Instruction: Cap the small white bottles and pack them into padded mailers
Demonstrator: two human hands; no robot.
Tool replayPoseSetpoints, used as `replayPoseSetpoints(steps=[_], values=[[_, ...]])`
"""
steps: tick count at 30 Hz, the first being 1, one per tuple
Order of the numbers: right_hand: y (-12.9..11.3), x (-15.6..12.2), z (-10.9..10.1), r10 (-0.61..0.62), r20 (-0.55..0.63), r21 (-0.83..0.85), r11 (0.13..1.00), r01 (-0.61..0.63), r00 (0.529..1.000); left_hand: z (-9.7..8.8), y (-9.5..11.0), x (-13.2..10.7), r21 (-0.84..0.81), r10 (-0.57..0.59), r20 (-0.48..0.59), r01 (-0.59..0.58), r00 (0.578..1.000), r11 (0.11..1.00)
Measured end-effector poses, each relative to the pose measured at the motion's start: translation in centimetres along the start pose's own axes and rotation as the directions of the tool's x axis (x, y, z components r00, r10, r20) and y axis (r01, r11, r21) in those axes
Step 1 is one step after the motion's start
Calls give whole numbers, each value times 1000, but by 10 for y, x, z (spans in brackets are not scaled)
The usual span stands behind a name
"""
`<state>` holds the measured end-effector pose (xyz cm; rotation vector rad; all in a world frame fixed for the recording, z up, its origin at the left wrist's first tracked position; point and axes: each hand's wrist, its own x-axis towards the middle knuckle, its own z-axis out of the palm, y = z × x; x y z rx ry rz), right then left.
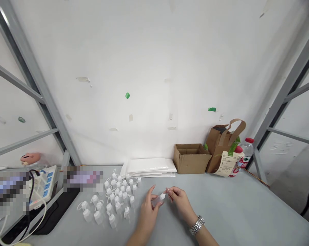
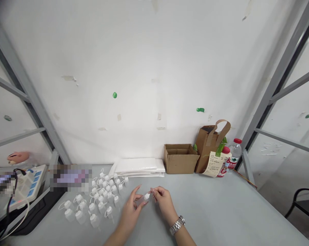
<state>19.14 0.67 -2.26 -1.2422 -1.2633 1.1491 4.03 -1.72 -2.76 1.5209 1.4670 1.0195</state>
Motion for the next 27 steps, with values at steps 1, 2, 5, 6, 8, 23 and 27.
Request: replayPoseSetpoints(steps=[1, 2, 5, 6, 8, 23, 27], values=[[1, 0, 0, -8, -5, -8, 1000, 8, 1000, 0, -1, 0, -4, 1, 3, -1, 1000, 1000], [1, -1, 1, -19, -11, -22, 1000, 19, 1000, 1, -1, 0, -6, 4, 5, -4, 1000, 1000], [3, -2, 1, -70, -37, -82, 994, 66, 997, 1, -2, 1, 5, 4, -6, -4, 1000, 1000], [3, -3, 2, -86, -44, -101, 992, 81, 995, 1, -2, 1, 6, 1, -10, -1, 1000, 1000], [3, -4, 2, -118, -53, -138, 984, 109, 992, 1, -2, 1, 2, -2, -13, 2, 1000, 1000], [-3, -7, 6, -83, -37, -155, 985, 77, 996, 1, -9, 1, 48, 22, 14, -23, 1000, 999], [-4, -8, 7, -73, -40, -139, 988, 67, 996, 1, -10, 0, 45, 40, 22, -41, 999, 998]])
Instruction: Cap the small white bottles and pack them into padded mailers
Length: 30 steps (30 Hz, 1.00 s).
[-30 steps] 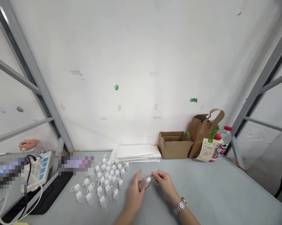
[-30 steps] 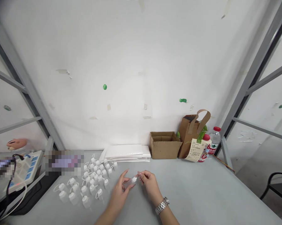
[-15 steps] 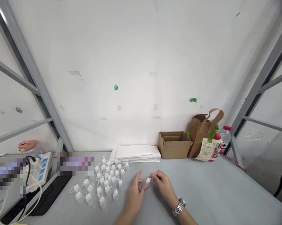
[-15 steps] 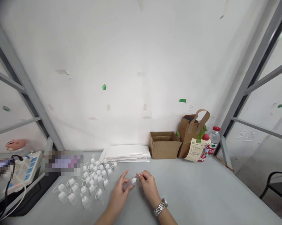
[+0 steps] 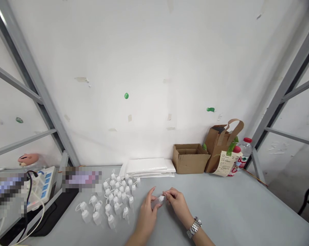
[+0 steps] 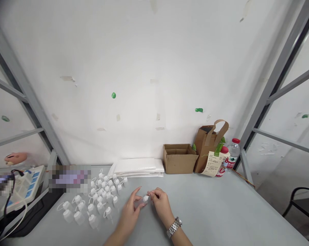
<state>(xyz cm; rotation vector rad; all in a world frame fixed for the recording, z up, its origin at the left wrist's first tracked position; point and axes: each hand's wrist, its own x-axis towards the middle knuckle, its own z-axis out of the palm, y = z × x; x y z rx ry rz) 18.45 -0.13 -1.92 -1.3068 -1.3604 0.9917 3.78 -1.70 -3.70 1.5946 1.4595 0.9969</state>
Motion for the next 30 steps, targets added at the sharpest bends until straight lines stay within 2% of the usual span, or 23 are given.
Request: replayPoseSetpoints(steps=[6, 11, 17, 25, 30], values=[[1, 1, 1, 17, 20, 37, 999, -18, 1000, 0, 3, -1, 10, -7, -3, 7, 1000, 1000], [0, 5, -4, 43, 58, 159, 986, -52, 997, 3, 8, 1, -74, -6, -9, 5, 1000, 997], [-4, 8, -11, 79, -8, 278, 958, -74, 997, 3, 8, 1, -117, -1, -24, -2, 1000, 993], [-3, 5, -7, 65, -43, 185, 981, -56, 997, 2, 9, 0, -120, 3, -40, -8, 999, 993], [3, 3, -5, -40, -50, 21, 999, 42, 998, 2, 3, 1, -44, 12, -41, -14, 999, 999]])
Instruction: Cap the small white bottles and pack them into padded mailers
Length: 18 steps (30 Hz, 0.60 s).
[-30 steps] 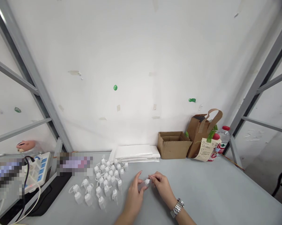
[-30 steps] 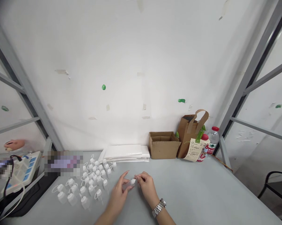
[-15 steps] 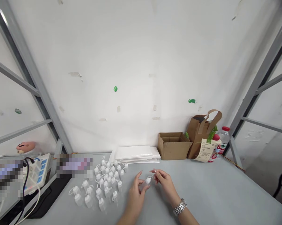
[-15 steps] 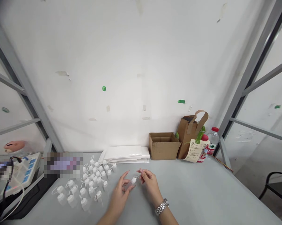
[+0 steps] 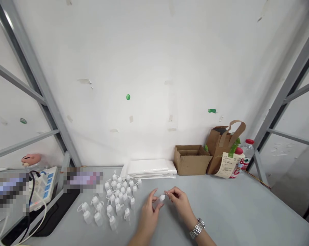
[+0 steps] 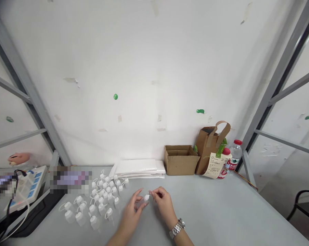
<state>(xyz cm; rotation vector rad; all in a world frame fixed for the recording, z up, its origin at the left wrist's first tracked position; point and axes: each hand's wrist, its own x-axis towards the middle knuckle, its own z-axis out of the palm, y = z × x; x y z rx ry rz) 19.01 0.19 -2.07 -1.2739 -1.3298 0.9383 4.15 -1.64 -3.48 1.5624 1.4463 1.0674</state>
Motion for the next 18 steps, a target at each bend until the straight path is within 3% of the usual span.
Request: replayPoseSetpoints(steps=[2, 4, 7, 8, 10, 14, 18], values=[[1, 5, -1, -114, -9, -117, 987, 112, 993, 0, 0, 0, 25, 49, -13, -48, 999, 999], [0, 17, -1, -293, -2, -292, 914, 280, 956, 0, 1, 0, 32, 96, -36, -95, 995, 995], [-4, 45, 2, -529, 157, -631, 596, 497, 834, 0, 0, 1, 31, 103, -75, -101, 992, 994], [-5, 57, 3, -556, 224, -704, 476, 527, 801, -1, 0, 2, 35, 97, -85, -94, 992, 995], [-6, 79, 7, -560, 303, -764, 341, 548, 771, -3, -1, 3, 49, 85, -93, -80, 992, 996], [-4, 108, 9, -557, 378, -770, 253, 585, 739, -6, -1, 5, 73, 54, -67, -49, 996, 996], [-2, 116, 4, -576, 429, -769, 171, 616, 696, -8, 3, 3, 93, 48, -21, -46, 999, 995]])
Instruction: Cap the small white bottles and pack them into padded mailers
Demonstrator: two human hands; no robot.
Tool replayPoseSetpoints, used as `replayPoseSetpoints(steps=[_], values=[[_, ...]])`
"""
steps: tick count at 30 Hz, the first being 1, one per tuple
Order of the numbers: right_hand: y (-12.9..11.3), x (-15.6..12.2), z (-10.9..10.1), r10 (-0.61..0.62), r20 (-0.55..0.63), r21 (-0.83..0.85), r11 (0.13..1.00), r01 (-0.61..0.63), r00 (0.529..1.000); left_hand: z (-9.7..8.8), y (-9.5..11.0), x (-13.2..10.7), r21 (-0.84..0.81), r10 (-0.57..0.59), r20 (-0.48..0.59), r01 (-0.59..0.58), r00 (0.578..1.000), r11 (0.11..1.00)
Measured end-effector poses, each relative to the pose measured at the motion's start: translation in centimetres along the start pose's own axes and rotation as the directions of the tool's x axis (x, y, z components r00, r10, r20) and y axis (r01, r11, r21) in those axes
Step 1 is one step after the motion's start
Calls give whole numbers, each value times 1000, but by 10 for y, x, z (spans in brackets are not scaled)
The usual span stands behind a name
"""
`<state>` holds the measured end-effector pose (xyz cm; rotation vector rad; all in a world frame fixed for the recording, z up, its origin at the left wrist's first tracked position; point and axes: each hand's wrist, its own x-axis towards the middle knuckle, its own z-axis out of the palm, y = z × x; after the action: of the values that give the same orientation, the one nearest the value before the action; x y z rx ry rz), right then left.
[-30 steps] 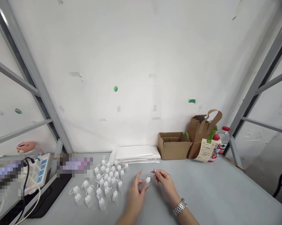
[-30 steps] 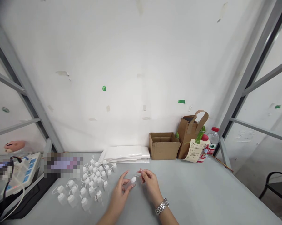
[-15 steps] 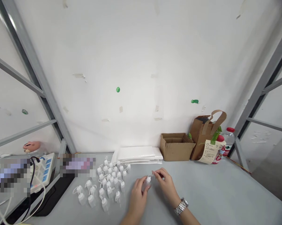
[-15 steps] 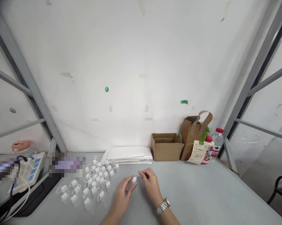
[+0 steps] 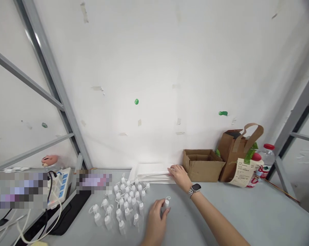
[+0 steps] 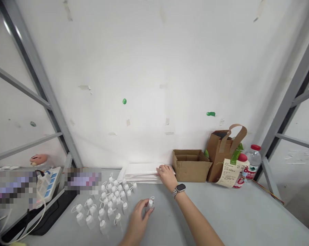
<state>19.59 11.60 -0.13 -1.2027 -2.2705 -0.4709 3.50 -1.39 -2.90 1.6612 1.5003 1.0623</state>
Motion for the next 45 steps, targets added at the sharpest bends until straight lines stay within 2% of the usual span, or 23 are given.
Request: replayPoseSetpoints(steps=[4, 8, 12, 17, 21, 26, 28, 30, 31, 32, 34, 36, 38, 40, 42, 45], values=[[7, 3, -5, -26, -33, -60, 998, 24, 999, -1, 1, -3, -10, 12, 30, -11, 999, 1000], [11, 9, -9, -37, -78, -101, 994, 29, 996, -1, -3, -3, -34, 6, 11, -5, 1000, 999], [7, 10, -3, -73, -112, -98, 993, 62, 991, 0, -7, -2, -37, 3, -2, -4, 1000, 999], [-6, 6, 6, 1, -223, -67, 998, -16, 975, -2, -3, -2, -7, 11, 33, -11, 999, 1000], [-9, 13, -6, 25, -327, -54, 998, -45, 945, -1, -1, -1, -41, -2, 9, 2, 1000, 999], [-12, 18, -45, 103, -478, -27, 991, -132, 872, 5, -5, 2, -196, -34, -58, 22, 998, 980], [-17, 6, -65, 206, -555, 36, 974, -223, 806, 5, -5, 2, -209, -24, -59, 12, 998, 978], [-25, -17, -83, 384, -599, 233, 923, -305, 703, 2, -1, 3, -259, -14, -60, -2, 998, 966], [-30, -33, -90, 477, -572, 357, 877, -321, 667, -1, 2, 2, -301, -12, -57, -5, 998, 954], [-35, -49, -96, 563, -499, 473, 814, -337, 659, -5, 7, 2, -380, -20, -46, 1, 999, 925], [-48, -84, -101, 708, -243, 639, 631, -439, 663, -12, 16, -1, -511, -49, 2, 43, 999, 859], [-61, -117, -98, 750, 42, 697, 451, -557, 660, -19, 24, -5, -600, -58, 113, 115, 992, 792], [-74, -143, -90, 713, 237, 696, 349, -628, 659, -22, 29, -11, -632, -66, 199, 180, 978, 754], [-84, -159, -83, 627, 356, 677, 338, -654, 693, -23, 28, -16, -627, -78, 210, 195, 975, 754], [-90, -163, -82, 565, 409, 655, 365, -661, 717, -21, 24, -19, -608, -95, 174, 183, 980, 772], [-94, -150, -91, 625, 320, 659, 394, -641, 712, -18, 18, -21, -563, -112, 125, 164, 986, 810]])
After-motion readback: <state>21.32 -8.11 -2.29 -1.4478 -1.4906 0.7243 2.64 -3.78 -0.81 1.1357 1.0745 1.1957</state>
